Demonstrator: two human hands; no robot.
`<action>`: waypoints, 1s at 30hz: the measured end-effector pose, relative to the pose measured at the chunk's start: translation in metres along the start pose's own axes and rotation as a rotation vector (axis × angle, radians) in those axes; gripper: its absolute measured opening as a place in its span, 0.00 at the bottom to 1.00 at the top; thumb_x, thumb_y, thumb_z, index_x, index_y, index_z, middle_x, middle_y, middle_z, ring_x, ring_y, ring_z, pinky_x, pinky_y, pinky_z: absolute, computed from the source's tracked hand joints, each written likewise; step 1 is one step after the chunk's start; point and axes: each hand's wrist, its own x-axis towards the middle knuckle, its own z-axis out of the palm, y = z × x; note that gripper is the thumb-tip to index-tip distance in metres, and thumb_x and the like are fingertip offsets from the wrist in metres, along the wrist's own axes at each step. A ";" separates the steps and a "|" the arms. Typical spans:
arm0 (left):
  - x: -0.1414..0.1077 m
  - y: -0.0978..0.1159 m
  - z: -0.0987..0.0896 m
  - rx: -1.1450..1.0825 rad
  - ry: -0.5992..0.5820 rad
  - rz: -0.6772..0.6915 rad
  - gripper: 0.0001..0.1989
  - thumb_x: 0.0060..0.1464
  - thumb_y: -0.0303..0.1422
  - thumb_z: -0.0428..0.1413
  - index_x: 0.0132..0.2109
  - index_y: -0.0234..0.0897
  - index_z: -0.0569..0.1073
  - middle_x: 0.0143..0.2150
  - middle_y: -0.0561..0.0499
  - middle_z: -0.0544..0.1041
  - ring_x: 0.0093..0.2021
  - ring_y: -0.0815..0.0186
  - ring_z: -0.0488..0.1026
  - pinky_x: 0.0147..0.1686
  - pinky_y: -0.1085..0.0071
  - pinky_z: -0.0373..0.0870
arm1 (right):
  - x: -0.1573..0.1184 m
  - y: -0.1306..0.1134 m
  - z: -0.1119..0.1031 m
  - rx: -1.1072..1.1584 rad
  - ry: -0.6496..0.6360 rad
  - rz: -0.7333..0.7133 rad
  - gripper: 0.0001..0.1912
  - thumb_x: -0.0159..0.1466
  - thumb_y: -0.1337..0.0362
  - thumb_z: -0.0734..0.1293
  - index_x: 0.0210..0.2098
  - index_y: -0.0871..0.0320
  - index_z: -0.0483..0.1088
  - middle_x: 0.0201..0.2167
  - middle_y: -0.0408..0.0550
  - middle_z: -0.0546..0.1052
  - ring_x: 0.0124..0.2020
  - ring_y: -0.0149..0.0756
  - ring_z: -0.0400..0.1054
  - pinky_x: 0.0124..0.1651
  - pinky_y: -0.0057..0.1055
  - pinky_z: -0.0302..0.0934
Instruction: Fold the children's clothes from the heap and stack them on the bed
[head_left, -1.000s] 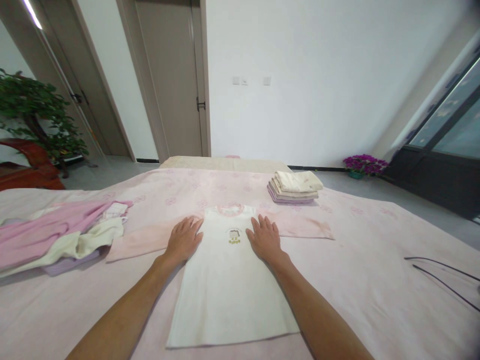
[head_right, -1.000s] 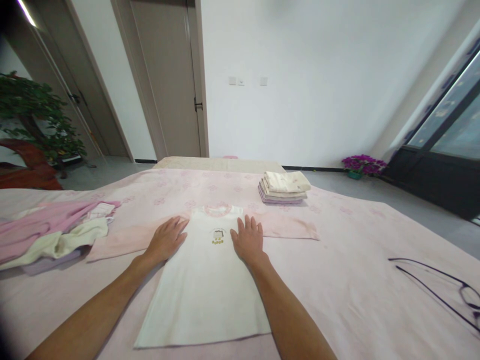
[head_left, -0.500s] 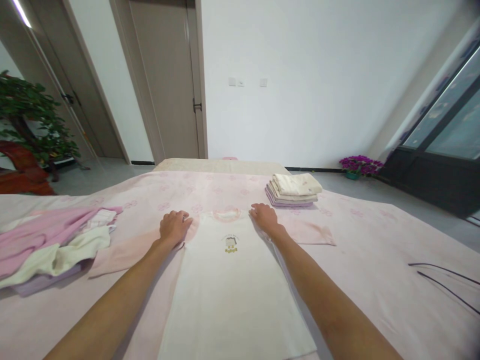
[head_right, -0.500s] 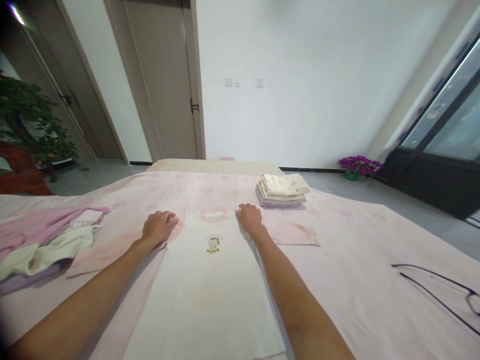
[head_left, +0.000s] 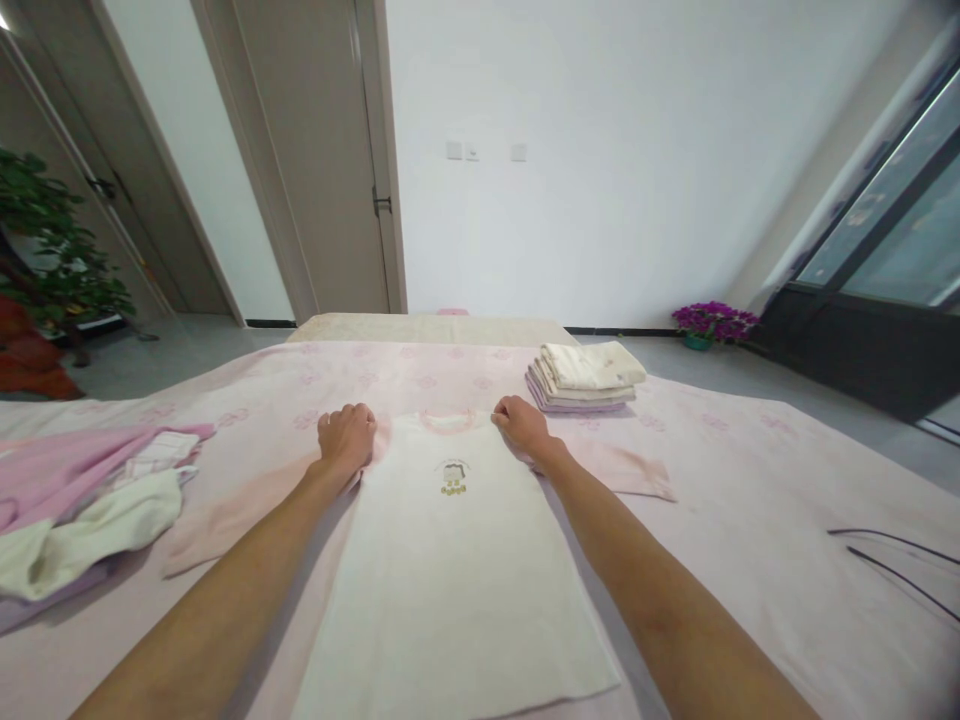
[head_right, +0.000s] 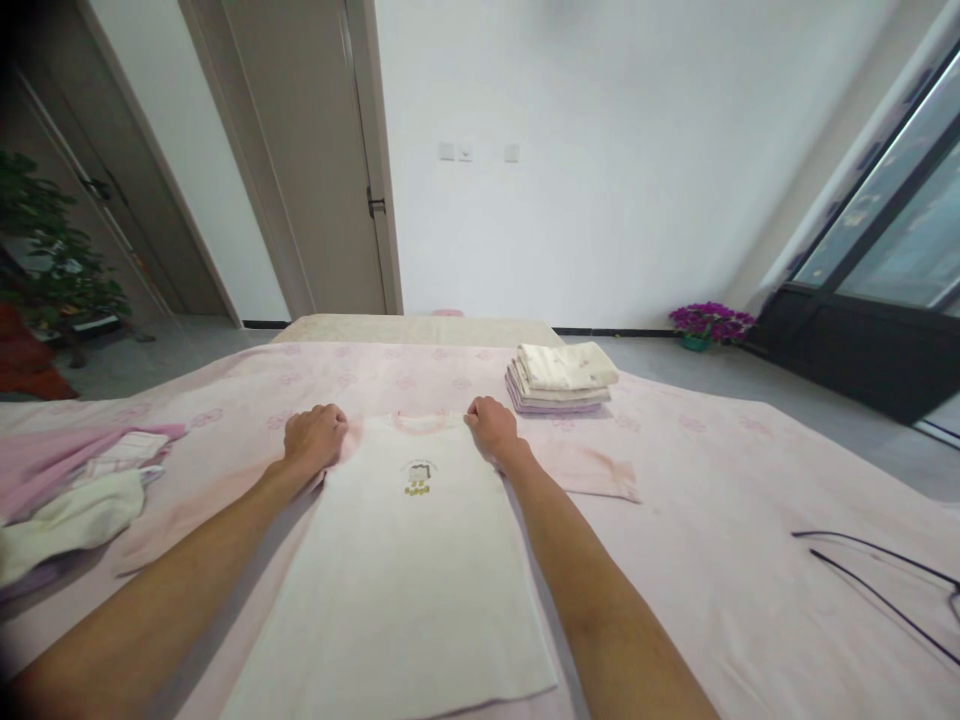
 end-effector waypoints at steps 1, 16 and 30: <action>-0.001 0.005 0.001 -0.004 -0.001 0.024 0.12 0.62 0.33 0.49 0.47 0.35 0.74 0.47 0.42 0.77 0.49 0.55 0.72 0.56 0.54 0.58 | -0.002 0.003 0.000 0.000 0.001 0.006 0.12 0.68 0.60 0.60 0.45 0.55 0.71 0.46 0.48 0.76 0.45 0.36 0.68 0.42 0.28 0.55; -0.079 0.093 0.010 -0.105 -0.165 0.386 0.28 0.66 0.45 0.43 0.67 0.36 0.62 0.70 0.38 0.57 0.70 0.47 0.51 0.65 0.51 0.49 | -0.100 0.162 -0.052 -0.242 -0.079 0.513 0.23 0.64 0.48 0.59 0.44 0.57 0.76 0.47 0.59 0.74 0.49 0.54 0.67 0.45 0.42 0.60; -0.080 0.092 0.014 -0.036 -0.179 0.396 0.28 0.66 0.46 0.42 0.68 0.41 0.59 0.72 0.39 0.53 0.71 0.48 0.48 0.65 0.52 0.46 | -0.123 0.184 -0.062 -0.121 -0.070 0.615 0.19 0.64 0.49 0.62 0.45 0.54 0.73 0.43 0.54 0.78 0.43 0.46 0.72 0.41 0.36 0.61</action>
